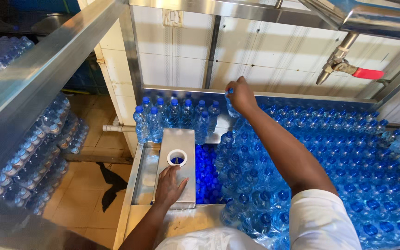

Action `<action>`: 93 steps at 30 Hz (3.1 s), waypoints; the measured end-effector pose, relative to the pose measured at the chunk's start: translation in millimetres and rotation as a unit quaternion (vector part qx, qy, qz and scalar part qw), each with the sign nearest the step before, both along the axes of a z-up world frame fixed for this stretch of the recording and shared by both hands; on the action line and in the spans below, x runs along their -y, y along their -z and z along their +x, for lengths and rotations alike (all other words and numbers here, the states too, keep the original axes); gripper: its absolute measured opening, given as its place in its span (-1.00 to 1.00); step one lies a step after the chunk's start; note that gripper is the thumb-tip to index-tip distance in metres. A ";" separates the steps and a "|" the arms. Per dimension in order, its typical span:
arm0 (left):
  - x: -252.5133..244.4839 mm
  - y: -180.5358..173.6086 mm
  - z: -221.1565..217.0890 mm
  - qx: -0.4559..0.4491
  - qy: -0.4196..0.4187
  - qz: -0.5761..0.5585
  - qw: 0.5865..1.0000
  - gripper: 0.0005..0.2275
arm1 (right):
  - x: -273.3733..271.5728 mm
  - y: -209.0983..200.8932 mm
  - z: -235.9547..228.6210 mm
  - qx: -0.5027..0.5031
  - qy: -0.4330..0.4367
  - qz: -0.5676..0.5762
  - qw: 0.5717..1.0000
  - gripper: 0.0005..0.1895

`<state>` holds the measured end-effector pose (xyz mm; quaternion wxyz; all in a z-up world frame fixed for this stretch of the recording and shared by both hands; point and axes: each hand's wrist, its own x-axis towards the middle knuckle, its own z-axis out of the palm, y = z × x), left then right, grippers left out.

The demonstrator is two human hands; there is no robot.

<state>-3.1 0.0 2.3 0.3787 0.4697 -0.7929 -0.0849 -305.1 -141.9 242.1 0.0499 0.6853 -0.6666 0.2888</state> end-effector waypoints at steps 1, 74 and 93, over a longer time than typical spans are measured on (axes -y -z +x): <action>-0.5 0.2 1.5 -0.005 -0.005 -0.049 0.999 -0.43 | -10.1 -6.4 9.9 -0.027 -0.010 0.019 0.999 -0.83; 14.5 -18.7 -15.7 -0.247 0.078 0.214 0.942 -0.08 | -125.3 90.3 152.4 -0.157 -0.296 0.193 0.922 -0.71; 36.4 -84.5 -3.6 -0.450 0.174 0.164 0.860 -0.63 | -168.8 86.5 7.3 0.596 -0.125 0.162 0.776 -0.38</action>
